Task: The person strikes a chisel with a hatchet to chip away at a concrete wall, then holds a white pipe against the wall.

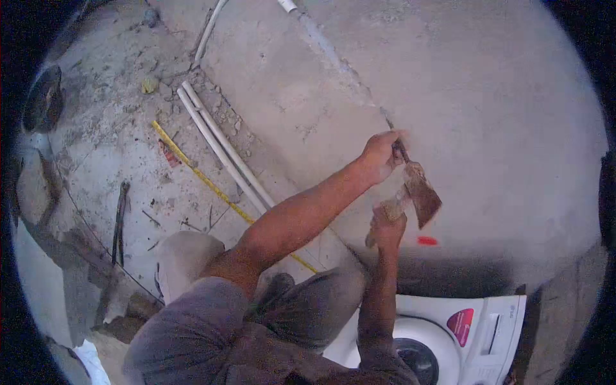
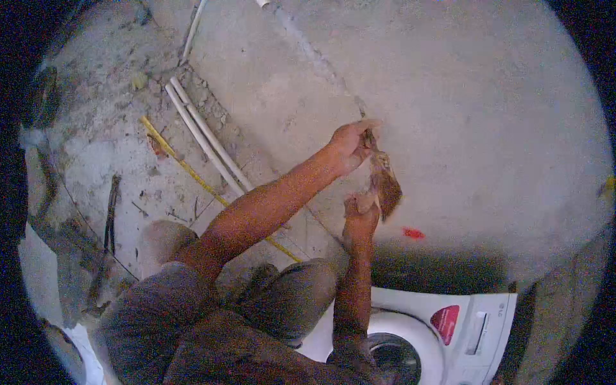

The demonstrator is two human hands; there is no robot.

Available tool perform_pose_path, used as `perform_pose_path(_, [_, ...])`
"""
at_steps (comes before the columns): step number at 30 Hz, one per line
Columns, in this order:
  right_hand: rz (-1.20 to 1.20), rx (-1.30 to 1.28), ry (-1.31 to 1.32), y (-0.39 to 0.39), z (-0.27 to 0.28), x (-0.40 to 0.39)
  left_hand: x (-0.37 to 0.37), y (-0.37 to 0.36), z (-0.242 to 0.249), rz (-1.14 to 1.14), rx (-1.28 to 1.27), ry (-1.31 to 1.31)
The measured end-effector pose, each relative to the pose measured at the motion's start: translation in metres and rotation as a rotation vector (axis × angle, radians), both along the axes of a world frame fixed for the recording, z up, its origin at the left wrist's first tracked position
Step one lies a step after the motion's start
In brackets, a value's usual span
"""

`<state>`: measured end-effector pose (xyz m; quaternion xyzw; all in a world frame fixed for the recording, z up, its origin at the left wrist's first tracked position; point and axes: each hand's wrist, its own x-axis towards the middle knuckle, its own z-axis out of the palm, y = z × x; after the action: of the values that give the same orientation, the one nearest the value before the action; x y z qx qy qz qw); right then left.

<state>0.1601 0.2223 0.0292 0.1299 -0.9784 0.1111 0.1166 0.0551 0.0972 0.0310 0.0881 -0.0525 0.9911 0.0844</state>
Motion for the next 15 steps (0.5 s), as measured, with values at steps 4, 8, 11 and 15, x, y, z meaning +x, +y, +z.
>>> perform_pose_path(4, [0.042,-0.297,0.157,-0.005,0.055,0.034,-0.003,0.003,-0.005,-0.043,-0.024,-0.025])
perform_pose_path(8, [0.912,-0.640,0.573,-0.020,0.127,0.066,-0.004,-0.009,0.006,-0.039,0.038,-0.021])
perform_pose_path(11, [0.460,-0.125,0.351,-0.007,0.087,0.047,-0.006,-0.006,0.007,-0.018,0.024,-0.031])
perform_pose_path(15, [-0.270,-0.215,-0.384,-0.007,0.018,0.002,-0.019,0.004,-0.001,-0.016,-0.029,-0.007])
